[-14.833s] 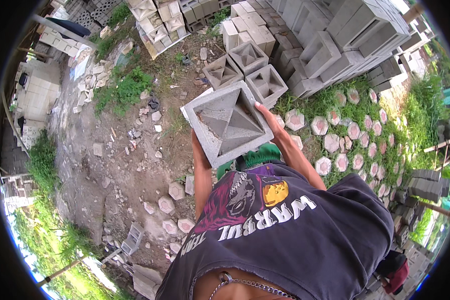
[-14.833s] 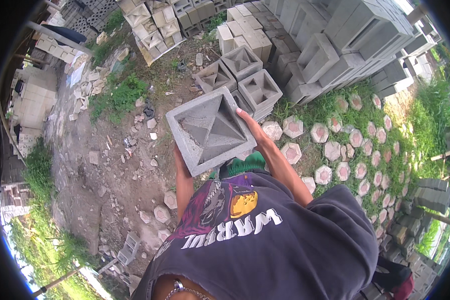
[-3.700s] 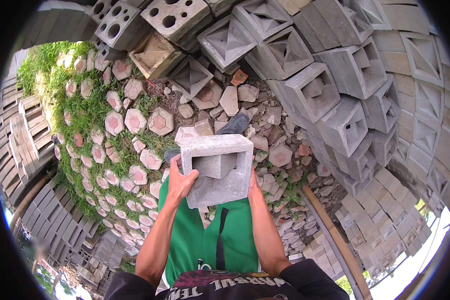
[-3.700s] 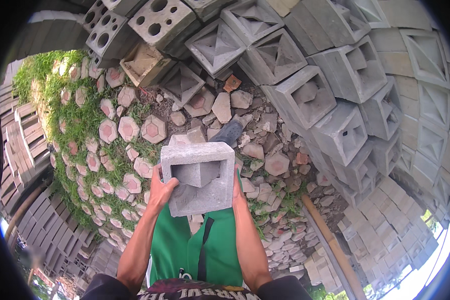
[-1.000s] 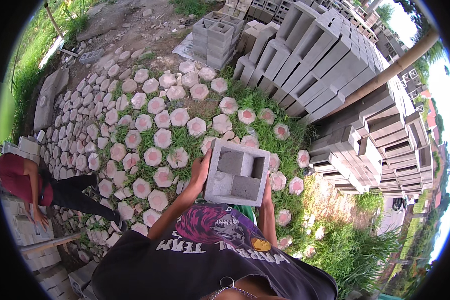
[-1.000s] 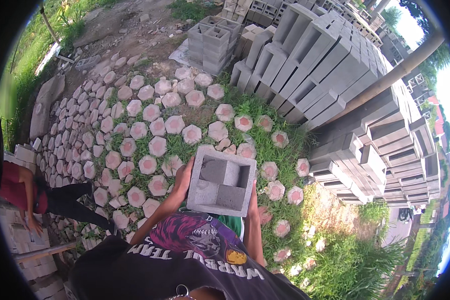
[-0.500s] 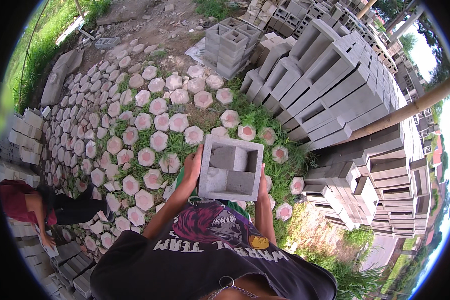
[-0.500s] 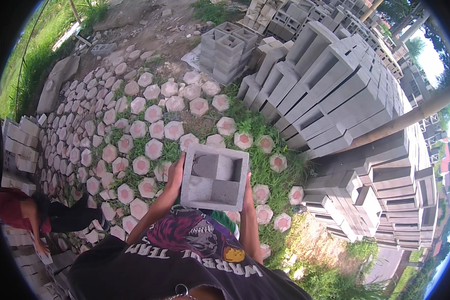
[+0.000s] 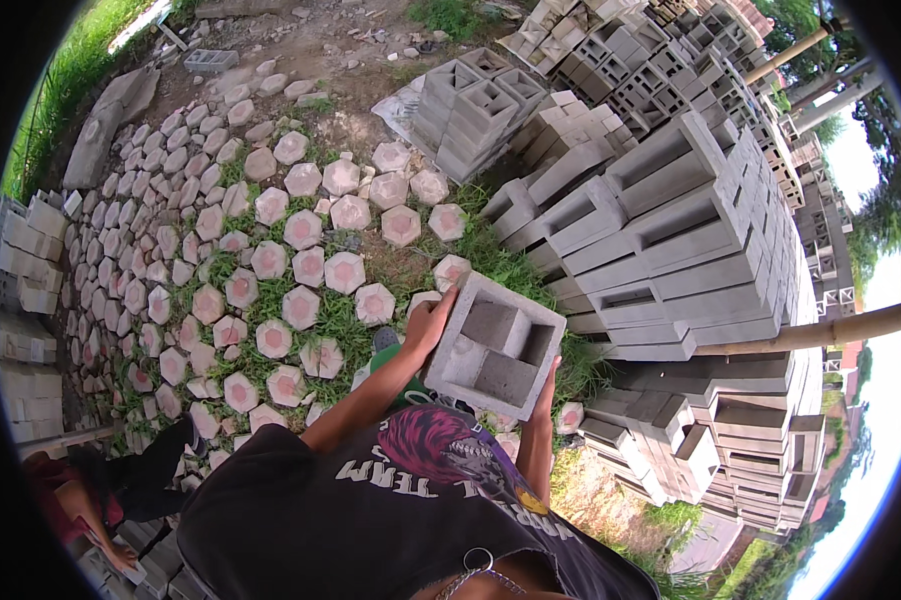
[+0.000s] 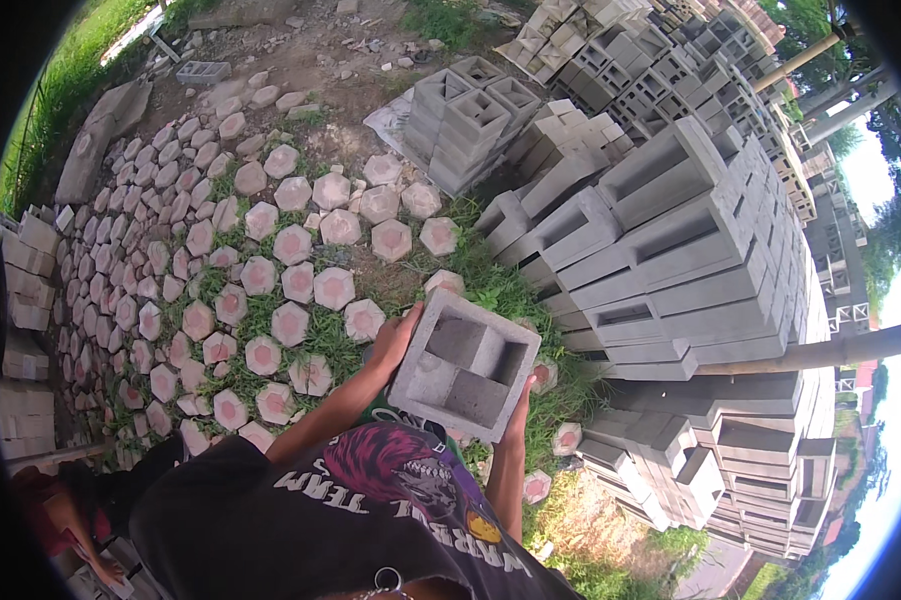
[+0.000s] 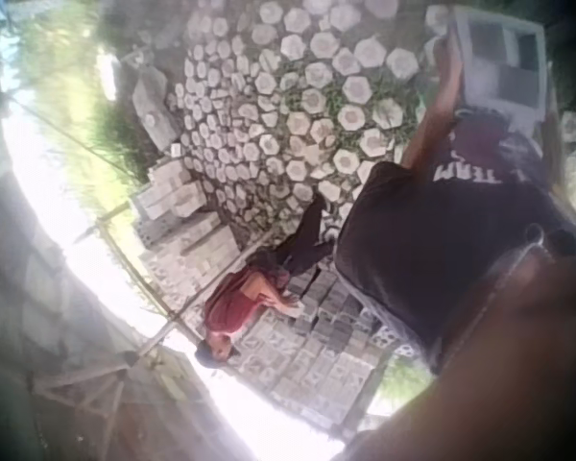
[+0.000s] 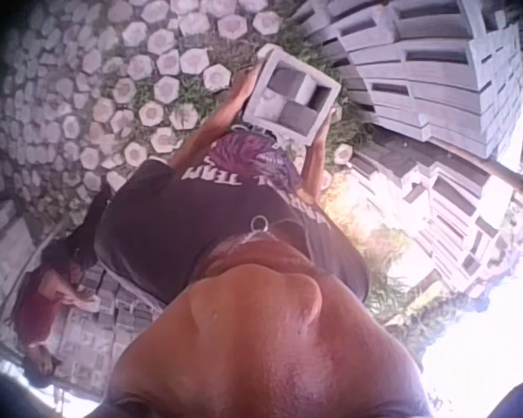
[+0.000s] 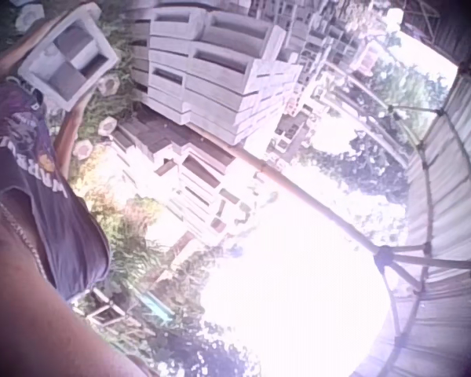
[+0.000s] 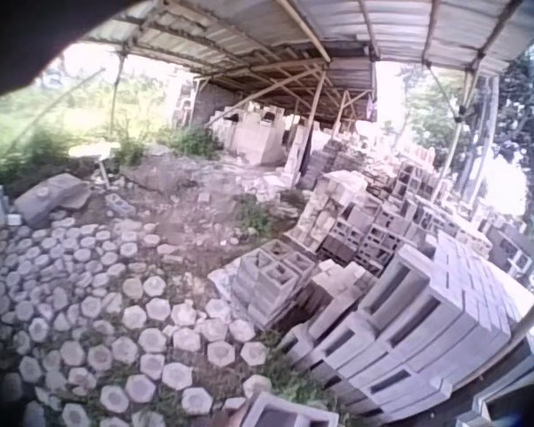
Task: The person picks up concrete ventilation blocks one by one from various stacks and places them on a new stack.
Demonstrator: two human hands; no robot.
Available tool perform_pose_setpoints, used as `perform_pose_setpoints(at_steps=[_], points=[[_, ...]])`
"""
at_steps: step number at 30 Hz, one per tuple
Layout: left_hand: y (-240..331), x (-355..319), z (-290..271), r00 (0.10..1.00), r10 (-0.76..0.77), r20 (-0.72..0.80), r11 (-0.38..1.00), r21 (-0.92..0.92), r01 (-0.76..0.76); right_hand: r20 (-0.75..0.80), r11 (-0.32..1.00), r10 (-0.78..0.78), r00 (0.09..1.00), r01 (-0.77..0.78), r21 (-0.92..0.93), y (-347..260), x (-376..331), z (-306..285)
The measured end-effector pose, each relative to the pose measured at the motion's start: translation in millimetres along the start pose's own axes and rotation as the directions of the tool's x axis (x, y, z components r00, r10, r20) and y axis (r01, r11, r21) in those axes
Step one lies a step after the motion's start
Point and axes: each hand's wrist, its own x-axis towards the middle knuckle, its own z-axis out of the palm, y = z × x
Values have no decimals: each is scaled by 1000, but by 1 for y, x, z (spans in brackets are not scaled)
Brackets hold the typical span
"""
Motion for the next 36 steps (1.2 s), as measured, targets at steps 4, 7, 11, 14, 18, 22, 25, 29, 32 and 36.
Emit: perform_pose_setpoints(at_steps=[4,7,11,14,18,22,25,29,32,36], points=[[18,40,-8,999,25,-33,999,-31,-26,-3,998,44,999,-44,46,-18,32,35],[24,67,-12,998,-13,-59,995,-100,7,1,998,65,998,-65,22,-26,58,51],[39,98,-20,991,-97,-91,990,-114,86,50,992,124,991,-126,31,-24,109,53],[61,116,-27,976,-122,-179,982,-165,93,68,971,232,970,-235,35,-31,156,64],[69,170,-37,954,-162,-253,968,-228,104,157,960,277,948,-267,-79,-49,228,98],[131,210,-30,944,-124,-306,923,-385,-3,231,934,355,906,-330,-139,-69,327,120],[170,231,-33,927,-139,-347,915,-404,-14,317,909,414,853,-368,-194,-108,371,161],[179,274,-34,875,-143,-463,836,-529,-143,407,864,495,768,-384,-326,-132,436,185],[192,292,-38,863,-196,-465,787,-600,-144,378,814,560,737,-405,-416,-132,476,198],[206,327,-57,843,-214,-494,804,-579,-136,418,817,555,719,-377,-437,-130,520,227]])
